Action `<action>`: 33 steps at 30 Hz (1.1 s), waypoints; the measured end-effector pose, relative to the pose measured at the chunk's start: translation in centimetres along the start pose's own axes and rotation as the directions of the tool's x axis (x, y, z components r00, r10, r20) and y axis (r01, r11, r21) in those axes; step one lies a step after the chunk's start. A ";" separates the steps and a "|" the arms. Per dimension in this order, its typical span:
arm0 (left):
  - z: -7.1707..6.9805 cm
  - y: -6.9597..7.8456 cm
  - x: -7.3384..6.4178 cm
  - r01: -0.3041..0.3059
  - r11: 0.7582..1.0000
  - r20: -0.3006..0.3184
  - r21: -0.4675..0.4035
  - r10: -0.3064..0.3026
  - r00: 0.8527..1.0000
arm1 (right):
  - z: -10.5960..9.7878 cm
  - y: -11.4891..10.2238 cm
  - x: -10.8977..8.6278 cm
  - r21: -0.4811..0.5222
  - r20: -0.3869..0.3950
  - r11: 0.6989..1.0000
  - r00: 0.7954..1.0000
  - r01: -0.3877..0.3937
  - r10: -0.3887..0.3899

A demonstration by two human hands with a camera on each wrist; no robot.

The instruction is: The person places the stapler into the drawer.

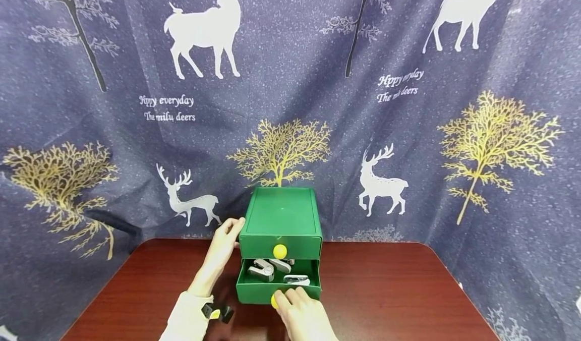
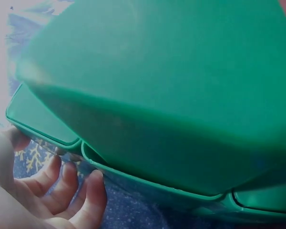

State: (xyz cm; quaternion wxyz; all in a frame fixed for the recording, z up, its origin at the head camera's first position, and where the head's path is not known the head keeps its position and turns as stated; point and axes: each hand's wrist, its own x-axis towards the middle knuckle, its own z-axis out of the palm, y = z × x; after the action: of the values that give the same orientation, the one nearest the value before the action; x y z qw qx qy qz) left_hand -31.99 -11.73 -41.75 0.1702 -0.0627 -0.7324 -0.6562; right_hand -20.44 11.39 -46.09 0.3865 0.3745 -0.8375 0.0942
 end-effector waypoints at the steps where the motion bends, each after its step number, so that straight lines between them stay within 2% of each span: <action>1: 0.0 0.0 0.0 0.004 1.000 0.002 0.000 -0.004 1.000 | 0.0 0.1 0.1 -0.002 0.006 1.000 1.000 -0.004 0.005; 6: 0.1 -0.1 -0.2 0.021 1.000 0.008 0.000 -0.021 1.000 | 0.3 0.4 0.3 -0.007 0.001 1.000 1.000 -0.020 0.020; 14: 0.2 0.0 -0.1 -0.001 1.000 0.007 0.009 0.000 1.000 | 0.9 1.1 0.7 0.019 0.034 0.996 0.995 -0.090 0.090; 22: 0.1 -0.2 0.0 0.010 1.000 -0.004 0.021 -0.010 1.000 | 1.7 1.5 1.1 -0.003 -0.031 0.997 0.996 -0.082 0.082; 33: 0.0 0.1 -0.1 0.008 0.999 -0.007 0.043 -0.007 1.000 | 2.8 2.0 1.6 -0.019 -0.042 0.993 0.992 -0.117 0.116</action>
State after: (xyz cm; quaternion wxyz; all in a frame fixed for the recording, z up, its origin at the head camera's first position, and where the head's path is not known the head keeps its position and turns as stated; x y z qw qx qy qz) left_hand -31.86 -11.71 -41.69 0.1714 -0.0541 -0.7461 -0.6411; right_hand -24.16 10.70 -46.62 0.4012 0.3188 -0.8509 0.1153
